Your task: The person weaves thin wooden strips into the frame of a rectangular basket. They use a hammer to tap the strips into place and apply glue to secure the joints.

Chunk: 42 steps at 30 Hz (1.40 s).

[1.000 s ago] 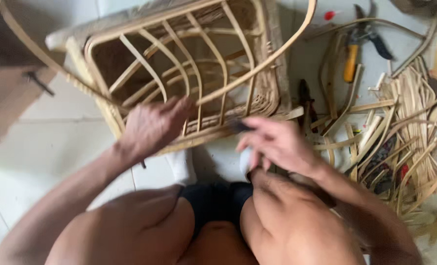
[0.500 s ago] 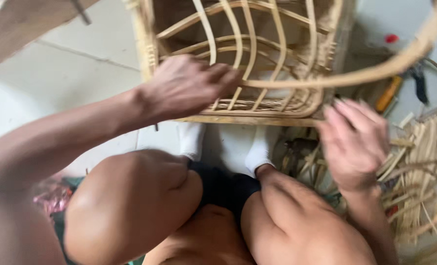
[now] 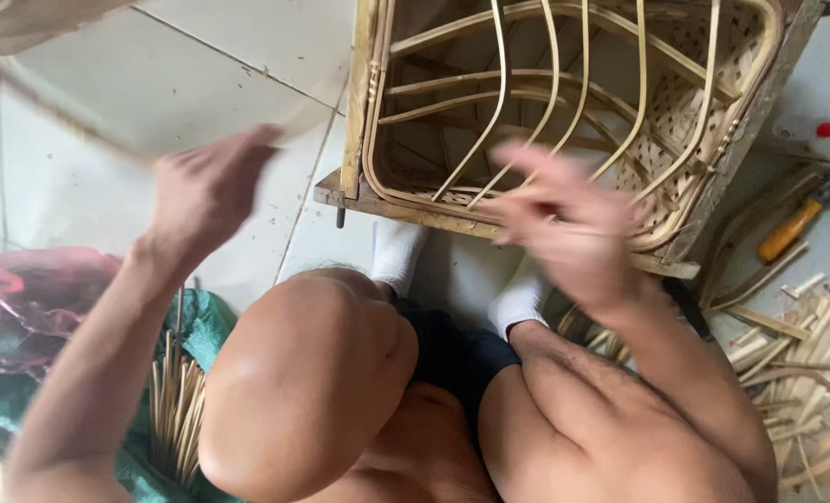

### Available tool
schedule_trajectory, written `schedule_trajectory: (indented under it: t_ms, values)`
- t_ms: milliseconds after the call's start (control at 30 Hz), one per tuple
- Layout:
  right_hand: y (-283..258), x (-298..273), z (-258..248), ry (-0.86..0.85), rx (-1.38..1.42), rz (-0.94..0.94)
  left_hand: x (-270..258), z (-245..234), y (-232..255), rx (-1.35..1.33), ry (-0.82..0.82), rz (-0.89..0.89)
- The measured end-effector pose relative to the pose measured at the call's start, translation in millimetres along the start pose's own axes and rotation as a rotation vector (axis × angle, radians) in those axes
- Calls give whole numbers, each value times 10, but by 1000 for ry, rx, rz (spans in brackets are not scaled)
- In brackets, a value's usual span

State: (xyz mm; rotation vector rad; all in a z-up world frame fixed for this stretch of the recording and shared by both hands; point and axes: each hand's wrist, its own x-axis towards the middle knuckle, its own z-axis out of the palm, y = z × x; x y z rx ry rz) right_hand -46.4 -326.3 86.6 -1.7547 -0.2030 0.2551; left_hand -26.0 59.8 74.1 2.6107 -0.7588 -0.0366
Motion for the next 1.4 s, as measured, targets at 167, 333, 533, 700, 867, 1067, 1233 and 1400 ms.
schedule_trajectory:
  t_ms: [167, 333, 533, 700, 867, 1067, 1233, 1400]
  values:
    - [337, 2, 480, -127, -453, -200, -751, 387, -413, 102, 51, -509]
    - [306, 20, 643, -137, -451, -162, -909, 625, -181, 129, 333, -398]
    - [198, 75, 708, -125, -417, -169, -462, 840, 443, -106, 310, 69]
    - [188, 87, 705, -136, -312, -291, -46, 814, 546, -503, 86, 134]
    - [212, 75, 699, -116, -323, -275, 121, 721, 491, -444, 39, 180]
    - [443, -24, 682, -61, -480, -288, -92, 759, 459, -290, 188, 40]
    - [587, -37, 756, -58, -510, -436, -325, 926, 524, -218, 258, 35]
    - [542, 4, 770, -80, -560, -480, -418, 1045, 521, -216, 208, 179]
